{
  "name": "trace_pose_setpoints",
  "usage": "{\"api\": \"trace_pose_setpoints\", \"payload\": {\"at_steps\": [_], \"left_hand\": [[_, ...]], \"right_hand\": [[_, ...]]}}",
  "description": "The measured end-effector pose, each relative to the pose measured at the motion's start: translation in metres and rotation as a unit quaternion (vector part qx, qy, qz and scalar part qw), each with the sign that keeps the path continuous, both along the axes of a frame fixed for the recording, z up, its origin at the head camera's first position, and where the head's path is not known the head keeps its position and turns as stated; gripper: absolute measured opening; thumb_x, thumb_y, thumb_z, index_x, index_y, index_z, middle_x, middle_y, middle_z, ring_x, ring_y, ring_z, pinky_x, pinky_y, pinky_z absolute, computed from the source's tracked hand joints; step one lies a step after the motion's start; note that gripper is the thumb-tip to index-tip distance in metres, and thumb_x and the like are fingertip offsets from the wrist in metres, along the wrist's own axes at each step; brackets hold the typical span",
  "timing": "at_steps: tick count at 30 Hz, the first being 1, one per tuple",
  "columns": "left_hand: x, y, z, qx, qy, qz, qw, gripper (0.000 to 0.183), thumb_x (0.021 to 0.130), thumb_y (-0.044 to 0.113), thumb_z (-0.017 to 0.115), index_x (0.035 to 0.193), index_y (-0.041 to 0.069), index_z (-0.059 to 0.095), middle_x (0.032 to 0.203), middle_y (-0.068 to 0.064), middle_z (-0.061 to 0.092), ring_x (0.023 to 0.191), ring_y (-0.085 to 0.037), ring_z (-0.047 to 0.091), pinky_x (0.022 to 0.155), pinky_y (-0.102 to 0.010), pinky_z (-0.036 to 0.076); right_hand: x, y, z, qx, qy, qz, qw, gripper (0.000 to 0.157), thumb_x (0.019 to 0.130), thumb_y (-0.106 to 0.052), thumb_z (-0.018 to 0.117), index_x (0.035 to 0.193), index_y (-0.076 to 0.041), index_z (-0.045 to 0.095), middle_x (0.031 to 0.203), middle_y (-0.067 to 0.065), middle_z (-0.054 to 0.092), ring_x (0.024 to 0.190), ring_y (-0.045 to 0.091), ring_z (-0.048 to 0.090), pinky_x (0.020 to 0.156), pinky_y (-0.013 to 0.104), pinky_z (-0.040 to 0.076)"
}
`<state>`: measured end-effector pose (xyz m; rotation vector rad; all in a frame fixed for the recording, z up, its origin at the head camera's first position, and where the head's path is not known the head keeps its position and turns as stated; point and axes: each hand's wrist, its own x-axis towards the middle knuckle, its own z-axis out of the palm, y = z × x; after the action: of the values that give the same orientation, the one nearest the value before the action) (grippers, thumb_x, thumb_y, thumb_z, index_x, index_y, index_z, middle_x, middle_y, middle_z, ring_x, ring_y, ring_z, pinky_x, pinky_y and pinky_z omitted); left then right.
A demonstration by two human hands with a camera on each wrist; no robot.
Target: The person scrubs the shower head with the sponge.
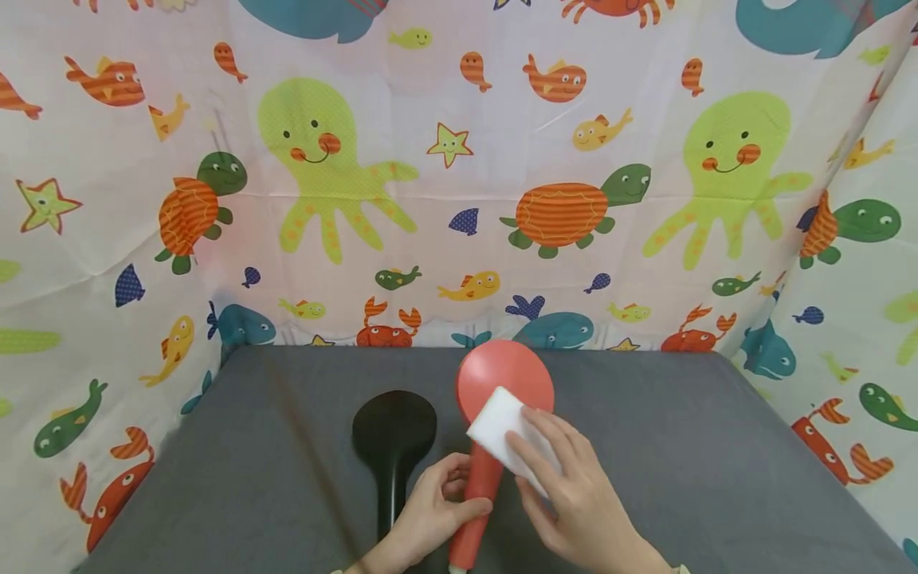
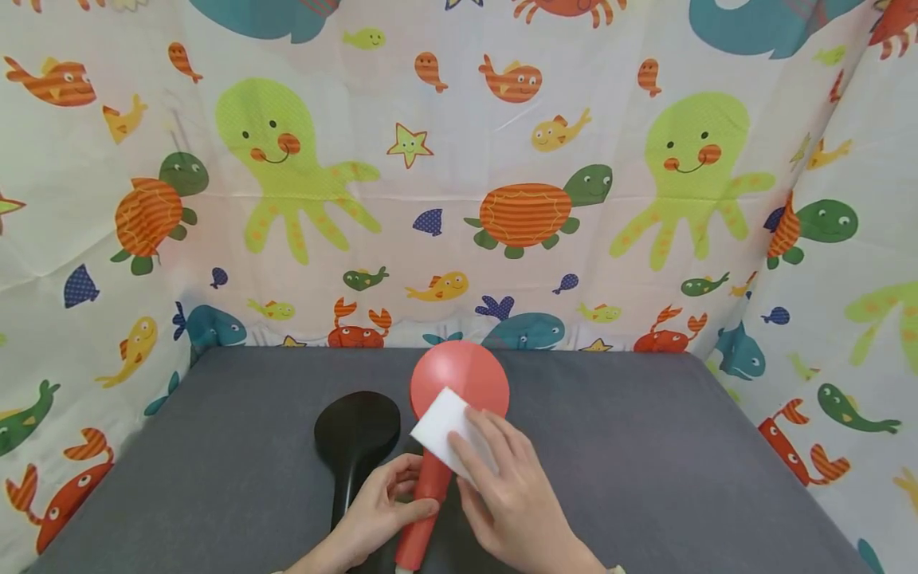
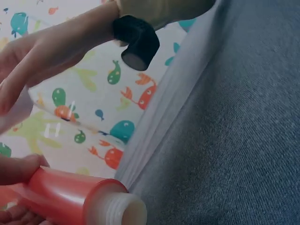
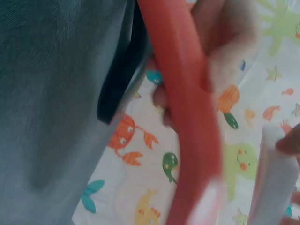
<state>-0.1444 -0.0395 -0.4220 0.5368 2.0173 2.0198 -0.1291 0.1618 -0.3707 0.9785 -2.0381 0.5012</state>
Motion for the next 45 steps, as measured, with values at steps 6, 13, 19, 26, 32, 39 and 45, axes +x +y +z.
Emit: {"api": "trace_pose_setpoints", "payload": {"at_steps": [6, 13, 19, 26, 32, 39, 45], "left_hand": [[0.006, 0.001, 0.006, 0.017, 0.053, -0.036, 0.9978, 0.041, 0.081, 0.008, 0.071, 0.116, -0.003, 0.052, 0.106, -0.014, 0.060, 0.091, -0.016, 0.062, 0.072, -0.027, 0.053], [0.010, -0.002, 0.004, 0.006, 0.069, -0.042, 0.9967, 0.037, 0.082, 0.018, 0.071, 0.113, 0.005, 0.055, 0.106, -0.010, 0.063, 0.092, -0.015, 0.062, 0.072, -0.026, 0.053], [0.015, -0.007, 0.001, -0.007, 0.069, -0.029, 0.9972, 0.036, 0.083, 0.020, 0.070, 0.113, 0.006, 0.056, 0.108, -0.010, 0.061, 0.093, -0.015, 0.062, 0.071, -0.025, 0.053], [0.016, -0.009, -0.002, 0.002, 0.120, -0.008, 0.9928, 0.045, 0.082, 0.009, 0.070, 0.121, -0.004, 0.050, 0.108, -0.018, 0.060, 0.092, -0.017, 0.062, 0.071, -0.025, 0.053], [0.015, -0.005, -0.003, -0.025, 0.153, -0.001, 0.9879, 0.035, 0.083, 0.017, 0.071, 0.113, 0.007, 0.056, 0.102, -0.010, 0.063, 0.086, -0.014, 0.061, 0.069, -0.026, 0.053], [0.016, -0.002, -0.001, -0.031, 0.156, 0.001, 0.9873, 0.036, 0.082, 0.026, 0.071, 0.111, 0.010, 0.056, 0.102, -0.006, 0.061, 0.086, -0.013, 0.059, 0.070, -0.024, 0.053], [0.013, -0.002, 0.003, 0.014, 0.136, 0.009, 0.9906, 0.038, 0.082, 0.014, 0.071, 0.114, 0.002, 0.055, 0.102, -0.014, 0.062, 0.089, -0.016, 0.062, 0.069, -0.026, 0.053]], "right_hand": [[-0.014, -0.012, 0.005, 0.037, 0.039, 0.049, 0.997, 0.036, 0.099, -0.025, 0.039, 0.119, -0.006, 0.061, 0.130, 0.019, 0.050, 0.118, 0.039, 0.045, 0.092, 0.046, 0.034], [-0.038, 0.001, 0.029, -0.080, 0.032, -0.041, 0.995, 0.041, 0.097, -0.035, 0.045, 0.122, -0.006, 0.060, 0.133, 0.017, 0.048, 0.121, 0.037, 0.043, 0.089, 0.054, 0.037], [-0.034, -0.006, 0.021, -0.082, 0.060, -0.012, 0.995, 0.037, 0.096, -0.029, 0.047, 0.118, -0.003, 0.061, 0.129, 0.021, 0.050, 0.118, 0.040, 0.045, 0.090, 0.053, 0.036], [-0.016, -0.021, 0.002, 0.060, 0.107, 0.096, 0.988, 0.032, 0.097, -0.020, 0.040, 0.115, -0.006, 0.063, 0.125, 0.020, 0.054, 0.116, 0.039, 0.047, 0.095, 0.045, 0.032], [-0.034, -0.010, 0.020, -0.024, 0.126, 0.050, 0.991, 0.030, 0.095, -0.022, 0.048, 0.113, -0.004, 0.064, 0.123, 0.023, 0.054, 0.112, 0.041, 0.049, 0.089, 0.048, 0.037], [-0.042, 0.004, 0.026, -0.144, 0.066, -0.047, 0.986, 0.040, 0.094, -0.031, 0.050, 0.119, -0.002, 0.059, 0.130, 0.022, 0.047, 0.115, 0.038, 0.045, 0.084, 0.049, 0.041], [-0.024, -0.005, 0.007, -0.013, 0.140, 0.071, 0.988, 0.029, 0.095, -0.021, 0.048, 0.111, -0.003, 0.064, 0.120, 0.024, 0.055, 0.112, 0.042, 0.048, 0.095, 0.044, 0.033]]}}
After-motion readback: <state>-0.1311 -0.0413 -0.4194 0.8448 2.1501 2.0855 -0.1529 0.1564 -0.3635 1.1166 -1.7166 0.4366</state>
